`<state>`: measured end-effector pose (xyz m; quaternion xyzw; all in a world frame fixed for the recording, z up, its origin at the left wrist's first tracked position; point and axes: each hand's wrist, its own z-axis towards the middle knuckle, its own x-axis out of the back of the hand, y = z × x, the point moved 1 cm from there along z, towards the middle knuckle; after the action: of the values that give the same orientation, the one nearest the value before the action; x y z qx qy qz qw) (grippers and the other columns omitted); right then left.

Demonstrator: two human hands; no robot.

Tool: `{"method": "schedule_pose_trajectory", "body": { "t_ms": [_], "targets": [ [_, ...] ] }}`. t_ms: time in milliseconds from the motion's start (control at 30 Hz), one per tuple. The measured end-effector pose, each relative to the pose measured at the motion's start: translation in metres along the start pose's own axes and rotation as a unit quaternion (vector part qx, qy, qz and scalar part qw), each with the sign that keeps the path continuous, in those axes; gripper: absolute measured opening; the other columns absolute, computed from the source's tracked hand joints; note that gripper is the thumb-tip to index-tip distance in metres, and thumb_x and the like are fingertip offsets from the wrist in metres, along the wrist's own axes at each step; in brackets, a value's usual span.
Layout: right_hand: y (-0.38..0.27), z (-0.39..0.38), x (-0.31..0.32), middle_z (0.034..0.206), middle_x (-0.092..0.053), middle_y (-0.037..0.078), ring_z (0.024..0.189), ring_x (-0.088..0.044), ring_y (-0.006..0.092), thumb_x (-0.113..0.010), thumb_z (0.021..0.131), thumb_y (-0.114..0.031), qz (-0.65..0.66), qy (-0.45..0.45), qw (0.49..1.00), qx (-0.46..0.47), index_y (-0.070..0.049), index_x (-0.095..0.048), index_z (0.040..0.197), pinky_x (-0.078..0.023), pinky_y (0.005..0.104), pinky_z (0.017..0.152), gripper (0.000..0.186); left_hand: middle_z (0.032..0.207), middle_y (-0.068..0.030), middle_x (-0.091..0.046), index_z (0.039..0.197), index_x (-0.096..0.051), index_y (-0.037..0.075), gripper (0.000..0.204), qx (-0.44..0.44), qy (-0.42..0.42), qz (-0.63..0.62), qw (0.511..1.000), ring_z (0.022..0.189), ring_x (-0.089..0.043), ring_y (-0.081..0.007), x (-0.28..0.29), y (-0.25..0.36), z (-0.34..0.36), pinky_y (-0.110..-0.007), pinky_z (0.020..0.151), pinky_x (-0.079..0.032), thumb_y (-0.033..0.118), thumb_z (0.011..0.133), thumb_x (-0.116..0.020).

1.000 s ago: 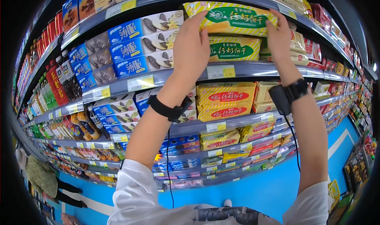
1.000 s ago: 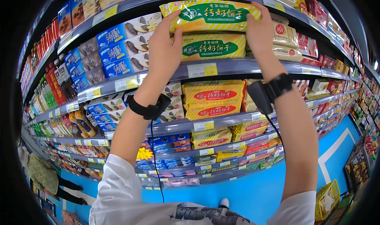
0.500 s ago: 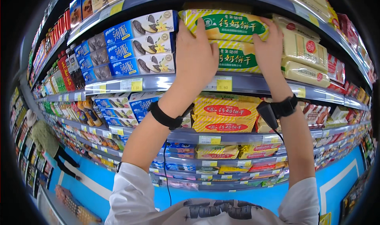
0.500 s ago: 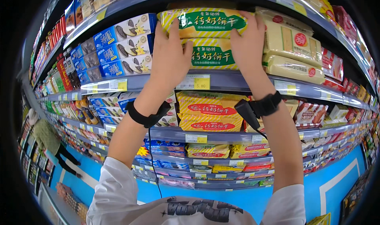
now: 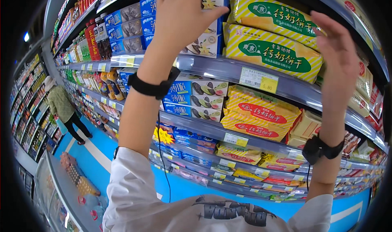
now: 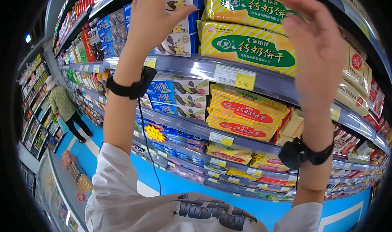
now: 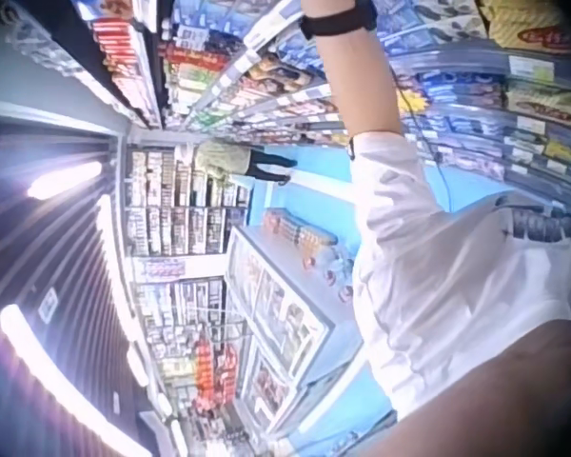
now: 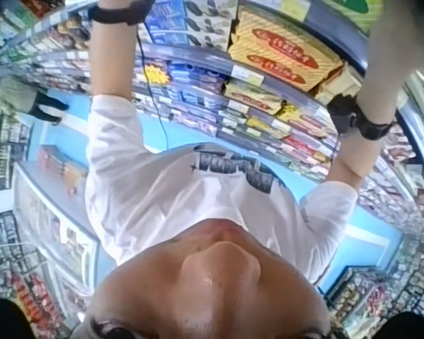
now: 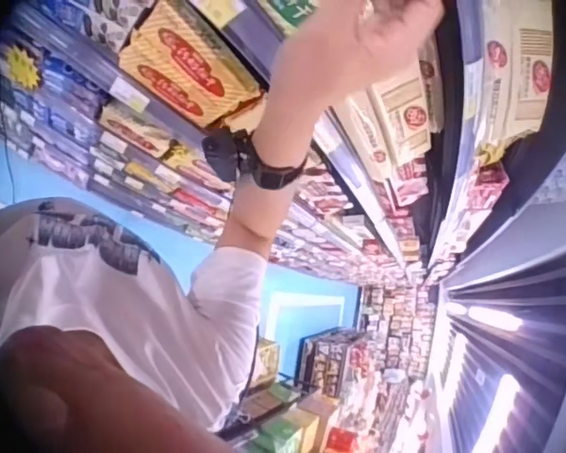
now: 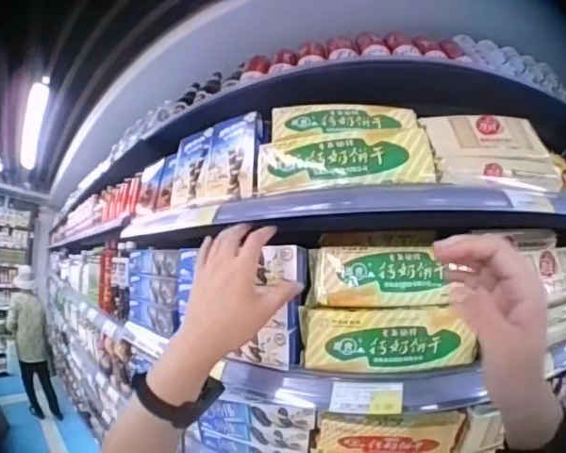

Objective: Checking store inventory by matching physical products on shelves to an inventory log and recording data.

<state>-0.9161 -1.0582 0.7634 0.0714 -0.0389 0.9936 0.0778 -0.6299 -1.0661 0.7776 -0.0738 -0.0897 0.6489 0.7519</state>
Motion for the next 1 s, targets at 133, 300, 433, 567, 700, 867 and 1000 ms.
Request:
{"method": "schedule_pose_trajectory", "body": {
  "t_ms": [133,300,433,567,700,867,1000],
  "targets": [
    [0.004,0.003,-0.04,0.121,-0.064,0.008,0.115,-0.058,0.0162,-0.059,0.091,-0.003,0.04,-0.025,0.998,-0.029,0.0,-0.059,0.119,-0.043,0.0318,0.102,0.028,0.115,-0.0179,-0.059,0.13,-0.052,0.005,0.068,-0.041,-0.141,-0.022,0.989,0.114,-0.054,-0.0355,0.001,-0.002,0.016,-0.052,0.105,-0.036,0.033,0.074,-0.078],
    [0.011,0.005,-0.075,0.124,-0.061,0.01,0.119,-0.056,0.0193,-0.061,0.089,-0.005,0.126,-0.042,0.987,-0.094,-0.001,-0.058,0.119,-0.044,0.0332,0.102,0.03,0.103,-0.0125,-0.06,0.114,-0.057,0.008,0.052,-0.046,-0.092,-0.009,0.995,0.103,-0.058,-0.0328,0.01,0.01,0.018,-0.047,0.097,-0.041,0.025,0.071,-0.079],
    [0.013,0.003,-0.092,0.125,-0.06,0.01,0.12,-0.055,0.0198,-0.062,0.089,-0.005,0.139,-0.018,0.985,-0.104,-0.002,-0.057,0.121,-0.044,0.0334,0.102,0.033,0.103,-0.0101,-0.061,0.112,-0.058,0.007,0.051,-0.076,-0.016,0.012,0.997,0.097,-0.059,-0.0329,0.02,0.01,0.009,-0.046,0.097,-0.042,0.02,0.067,-0.079],
    [-0.005,-0.009,-0.097,0.128,-0.058,0.011,0.121,-0.054,0.0213,-0.062,0.088,-0.003,0.167,0.008,0.979,-0.115,0.0,-0.054,0.125,-0.044,0.0349,0.101,0.038,0.12,-0.0153,-0.059,0.114,-0.06,0.003,0.055,-0.047,0.176,-0.145,0.973,0.104,-0.061,-0.0282,0.06,-0.011,-0.024,-0.039,0.088,-0.05,0.008,0.065,-0.084],
    [-0.017,-0.036,-0.106,0.137,-0.052,0.013,0.125,-0.051,0.0243,-0.064,0.087,-0.003,0.235,-0.007,0.965,-0.115,0.0,-0.048,0.132,-0.042,0.0382,0.104,0.048,0.111,-0.0118,-0.067,0.123,-0.054,-0.005,0.051,0.114,0.373,-0.259,0.884,0.088,-0.068,-0.0252,0.103,-0.017,-0.09,-0.039,0.083,-0.057,0.001,0.078,-0.08],
    [-0.049,-0.092,-0.137,0.147,-0.042,0.016,0.134,-0.044,0.0278,-0.073,0.085,-0.019,0.4,-0.09,0.876,-0.254,-0.002,-0.033,0.146,-0.037,0.0395,0.108,0.075,0.144,-0.0136,-0.045,0.144,-0.039,0.005,0.066,0.34,0.232,-0.121,0.903,0.13,-0.047,-0.0305,0.162,-0.003,-0.188,-0.052,0.111,-0.036,0.03,0.091,-0.068],
    [-0.06,-0.146,-0.161,0.149,-0.039,0.018,0.134,-0.044,0.0286,-0.075,0.085,-0.03,0.44,-0.147,0.814,-0.349,-0.003,-0.028,0.15,-0.034,0.0409,0.11,0.084,0.13,-0.0219,-0.054,0.137,-0.038,0.005,0.093,0.438,0.305,-0.527,0.662,0.119,-0.056,-0.0359,0.18,0.031,-0.214,-0.052,0.103,-0.047,0.04,0.068,-0.089]
  ]
}}
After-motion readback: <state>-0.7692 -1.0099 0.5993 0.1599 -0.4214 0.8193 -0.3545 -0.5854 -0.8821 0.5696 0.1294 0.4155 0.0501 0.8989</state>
